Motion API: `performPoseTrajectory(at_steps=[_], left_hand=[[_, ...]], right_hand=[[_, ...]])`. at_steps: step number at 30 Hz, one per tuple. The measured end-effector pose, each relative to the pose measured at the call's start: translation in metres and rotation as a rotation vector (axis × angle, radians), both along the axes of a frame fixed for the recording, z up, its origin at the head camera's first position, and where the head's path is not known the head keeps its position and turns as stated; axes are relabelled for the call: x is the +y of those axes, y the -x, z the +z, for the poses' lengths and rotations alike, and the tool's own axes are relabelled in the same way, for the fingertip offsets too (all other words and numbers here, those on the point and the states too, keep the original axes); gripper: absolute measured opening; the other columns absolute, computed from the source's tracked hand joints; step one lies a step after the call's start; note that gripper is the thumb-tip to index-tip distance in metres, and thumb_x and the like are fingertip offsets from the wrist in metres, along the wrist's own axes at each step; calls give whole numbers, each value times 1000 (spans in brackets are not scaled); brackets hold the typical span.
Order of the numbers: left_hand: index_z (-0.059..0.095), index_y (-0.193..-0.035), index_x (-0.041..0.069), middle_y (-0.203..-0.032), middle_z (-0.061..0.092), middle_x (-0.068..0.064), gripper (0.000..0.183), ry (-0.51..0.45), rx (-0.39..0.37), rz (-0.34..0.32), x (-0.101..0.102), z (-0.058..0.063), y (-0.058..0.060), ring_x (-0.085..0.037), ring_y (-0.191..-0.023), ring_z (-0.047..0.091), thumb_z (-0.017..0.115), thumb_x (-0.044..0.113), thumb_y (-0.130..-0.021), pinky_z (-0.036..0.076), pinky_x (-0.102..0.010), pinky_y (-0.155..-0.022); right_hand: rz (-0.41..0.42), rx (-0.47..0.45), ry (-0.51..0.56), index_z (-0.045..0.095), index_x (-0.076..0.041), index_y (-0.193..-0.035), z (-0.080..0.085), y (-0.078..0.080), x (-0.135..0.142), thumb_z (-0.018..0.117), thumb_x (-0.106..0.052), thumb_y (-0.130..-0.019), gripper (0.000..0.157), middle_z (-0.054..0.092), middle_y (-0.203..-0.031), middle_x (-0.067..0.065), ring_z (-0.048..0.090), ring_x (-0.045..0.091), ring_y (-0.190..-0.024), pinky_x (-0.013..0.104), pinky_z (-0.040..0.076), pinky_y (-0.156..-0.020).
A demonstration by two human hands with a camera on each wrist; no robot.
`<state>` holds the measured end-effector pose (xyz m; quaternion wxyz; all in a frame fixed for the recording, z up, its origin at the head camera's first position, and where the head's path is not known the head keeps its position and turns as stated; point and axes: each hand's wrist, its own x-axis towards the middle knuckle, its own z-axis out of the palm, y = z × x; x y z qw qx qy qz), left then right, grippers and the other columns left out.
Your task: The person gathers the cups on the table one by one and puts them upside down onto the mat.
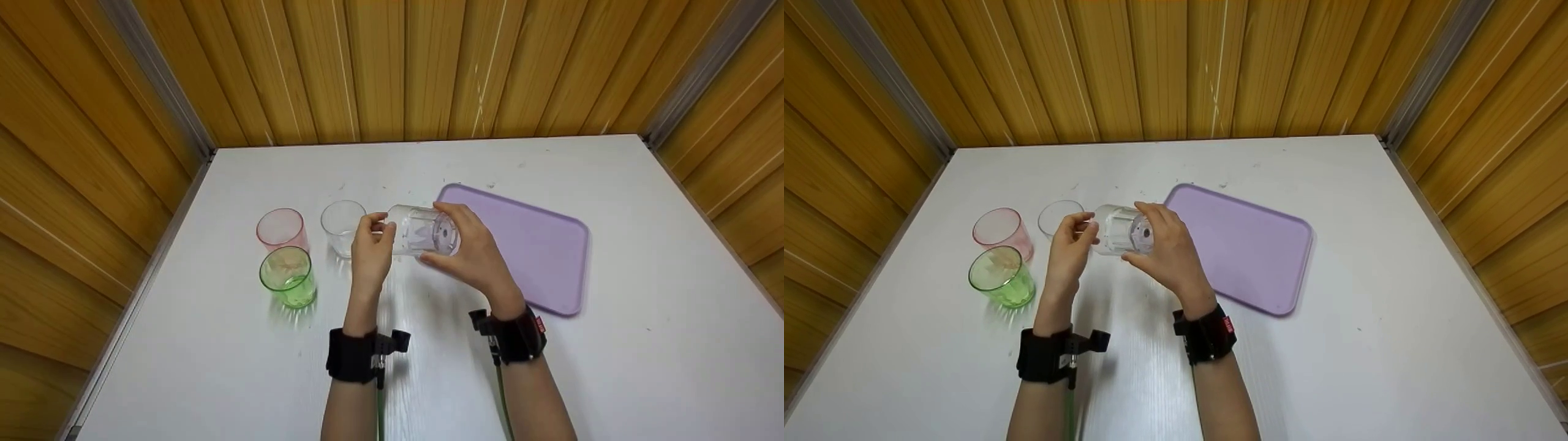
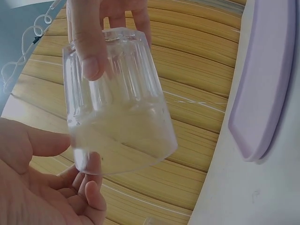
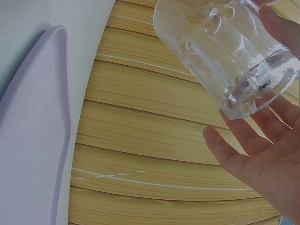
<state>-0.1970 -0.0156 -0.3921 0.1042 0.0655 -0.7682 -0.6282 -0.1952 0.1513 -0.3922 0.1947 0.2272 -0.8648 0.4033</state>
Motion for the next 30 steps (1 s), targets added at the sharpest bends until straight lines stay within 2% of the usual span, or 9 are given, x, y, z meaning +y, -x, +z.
performPoseTrajectory(at_steps=[11,19,30], left_hand=[[56,-113,4,-99,60,-11,28,46,27,-10,1,-1,1,-21,-85,59,58,13,-86,44,-26,-66],[56,-115,2,-103,60,-13,31,90,42,-65,2,0,0,-24,-89,60,57,13,-86,48,-33,-75],[53,-123,3,-111,58,-12,37,184,-16,-144,1,-2,0,-24,-96,57,54,18,-90,46,-35,-79]], right_hand=[[-11,0,21,49,-7,-126,1,2,1,84,-25,-60,77,55,-119,5,50,16,-103,36,39,-90],[-19,-2,35,48,-6,-128,2,1,2,84,-25,-60,79,54,-120,6,51,17,-103,37,40,-89],[-9,30,49,47,-7,-129,3,0,2,84,-26,-62,79,54,-120,6,51,17,-103,36,40,-88]])
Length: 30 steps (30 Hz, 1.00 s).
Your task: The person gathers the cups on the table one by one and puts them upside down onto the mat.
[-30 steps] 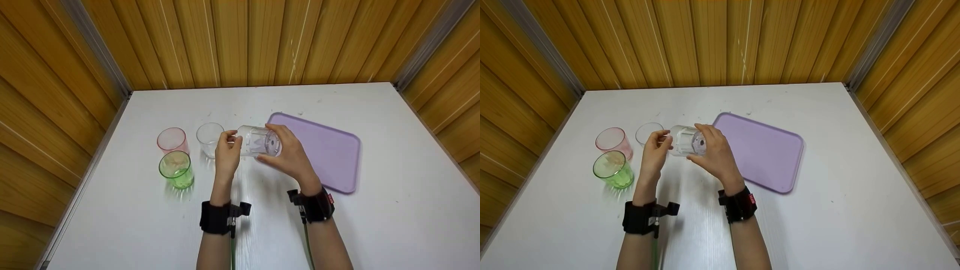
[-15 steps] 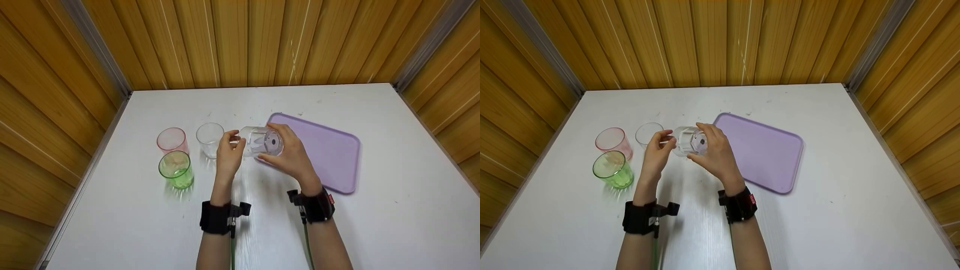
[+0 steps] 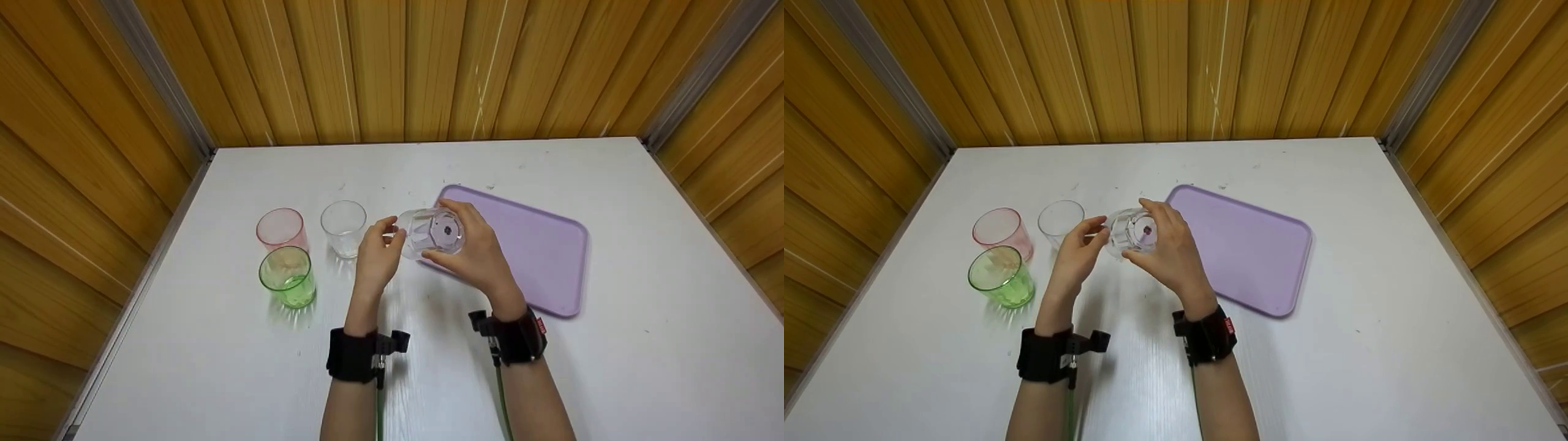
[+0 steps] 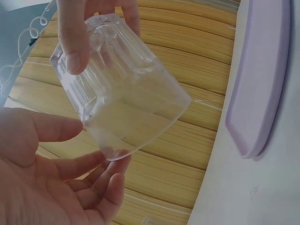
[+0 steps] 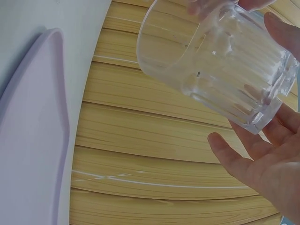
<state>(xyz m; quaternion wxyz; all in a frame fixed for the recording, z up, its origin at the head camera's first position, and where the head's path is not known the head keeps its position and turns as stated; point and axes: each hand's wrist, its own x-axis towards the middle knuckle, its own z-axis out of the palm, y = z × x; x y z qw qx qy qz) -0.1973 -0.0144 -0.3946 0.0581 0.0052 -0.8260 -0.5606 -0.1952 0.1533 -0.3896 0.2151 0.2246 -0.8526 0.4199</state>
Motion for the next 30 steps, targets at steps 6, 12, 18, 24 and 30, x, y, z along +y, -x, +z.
performPoseTrajectory(at_steps=[6,12,18,24,30], left_hand=[[55,-122,2,-110,59,-13,37,49,16,-9,1,1,-1,-24,-96,58,53,19,-90,47,-37,-79],[56,-121,4,-112,62,-11,35,75,-3,-29,2,1,-1,-23,-96,60,52,20,-91,47,-37,-80],[57,-120,4,-114,62,-11,34,100,-15,-67,5,-2,0,-22,-96,61,50,20,-91,47,-37,-80],[56,-122,4,-118,60,-12,35,113,-28,-116,7,-2,-1,-23,-98,61,48,21,-92,48,-36,-80],[54,-124,4,-121,59,-11,36,131,-55,-148,9,1,-2,-24,-101,60,45,22,-94,48,-37,-80]], right_hand=[[-4,-9,14,47,-7,-128,1,0,0,83,-26,-62,77,54,-120,5,51,15,-101,35,40,-86],[-12,-4,39,47,-5,-127,0,0,0,84,-24,-61,78,54,-121,6,51,16,-101,35,40,-86],[-29,3,45,47,-7,-128,0,1,0,84,-23,-61,78,54,-121,5,51,16,-99,34,41,-83],[-34,27,51,47,-7,-127,0,1,1,84,-23,-61,78,54,-119,7,51,17,-96,35,41,-80],[-39,32,52,47,-6,-127,0,2,2,84,-24,-61,78,54,-119,7,51,17,-96,35,41,-79]])
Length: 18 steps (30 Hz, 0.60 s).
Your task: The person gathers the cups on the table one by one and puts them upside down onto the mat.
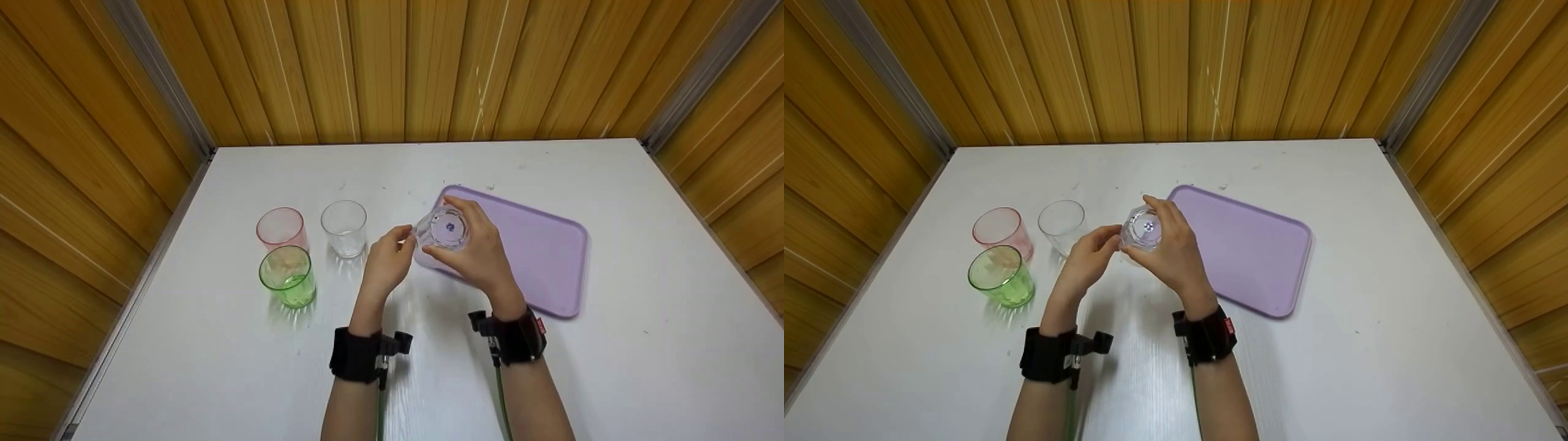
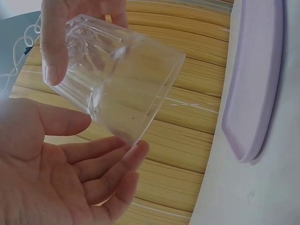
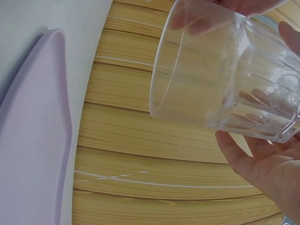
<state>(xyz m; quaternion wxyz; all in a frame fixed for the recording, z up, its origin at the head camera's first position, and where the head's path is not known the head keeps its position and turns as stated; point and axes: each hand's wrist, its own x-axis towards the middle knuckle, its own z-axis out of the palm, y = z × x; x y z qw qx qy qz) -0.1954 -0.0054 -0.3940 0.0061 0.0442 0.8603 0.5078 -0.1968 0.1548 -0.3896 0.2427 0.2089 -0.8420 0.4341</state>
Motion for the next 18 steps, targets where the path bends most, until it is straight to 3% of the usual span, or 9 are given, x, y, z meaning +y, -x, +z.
performPoseTrajectory(at_steps=[18], left_hand=[[53,-125,3,-125,56,-12,37,48,-4,-71,3,-2,-1,-27,-106,59,42,22,-95,47,-40,-86]], right_hand=[[-8,13,12,50,-6,-125,-1,1,0,84,-24,-61,74,56,-116,7,53,17,-97,36,44,-81]])
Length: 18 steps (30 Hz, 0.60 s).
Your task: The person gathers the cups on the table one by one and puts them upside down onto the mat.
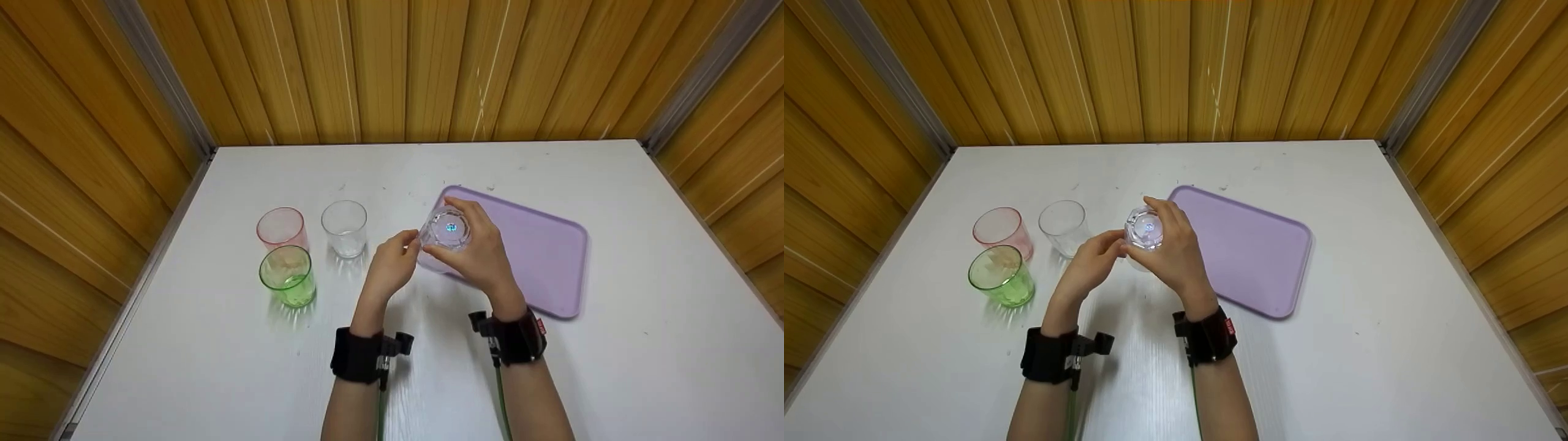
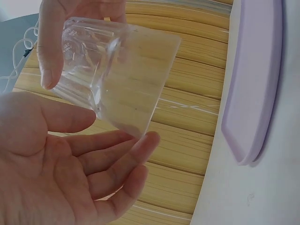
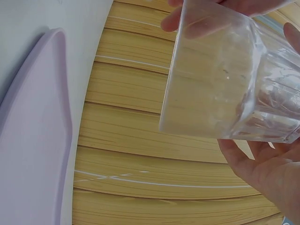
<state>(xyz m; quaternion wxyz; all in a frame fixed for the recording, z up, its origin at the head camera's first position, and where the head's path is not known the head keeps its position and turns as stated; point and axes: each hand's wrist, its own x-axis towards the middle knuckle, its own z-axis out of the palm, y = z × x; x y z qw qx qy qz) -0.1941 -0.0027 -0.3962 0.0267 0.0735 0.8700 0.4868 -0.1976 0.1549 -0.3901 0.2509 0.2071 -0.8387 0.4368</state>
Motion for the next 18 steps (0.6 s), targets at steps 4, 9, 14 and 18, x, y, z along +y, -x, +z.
performPoseTrajectory(at_steps=[4,9,14,18], left_hand=[[53,-125,3,-125,56,-12,38,2,-7,-19,0,0,0,-27,-107,58,42,22,-95,46,-40,-87],[52,-126,3,-123,57,-13,38,18,-13,-42,1,1,-1,-26,-106,59,41,23,-95,47,-40,-86],[54,-125,4,-121,59,-13,38,29,-20,-46,1,2,-1,-26,-105,59,42,23,-95,48,-40,-84],[54,-125,4,-121,58,-13,37,31,-21,-50,2,3,-1,-26,-105,59,43,23,-95,48,-39,-84]], right_hand=[[0,5,-1,52,-6,-123,0,0,0,83,-25,-63,70,56,-116,6,53,16,-99,35,44,-82],[11,25,10,56,-7,-119,-1,0,0,82,-30,-63,66,57,-115,4,52,14,-101,33,44,-82],[5,38,16,58,-8,-117,-1,0,1,82,-32,-63,64,58,-114,3,53,13,-101,32,44,-82],[-9,36,12,58,-9,-117,0,0,1,82,-32,-63,63,58,-114,3,53,13,-101,32,43,-82]])
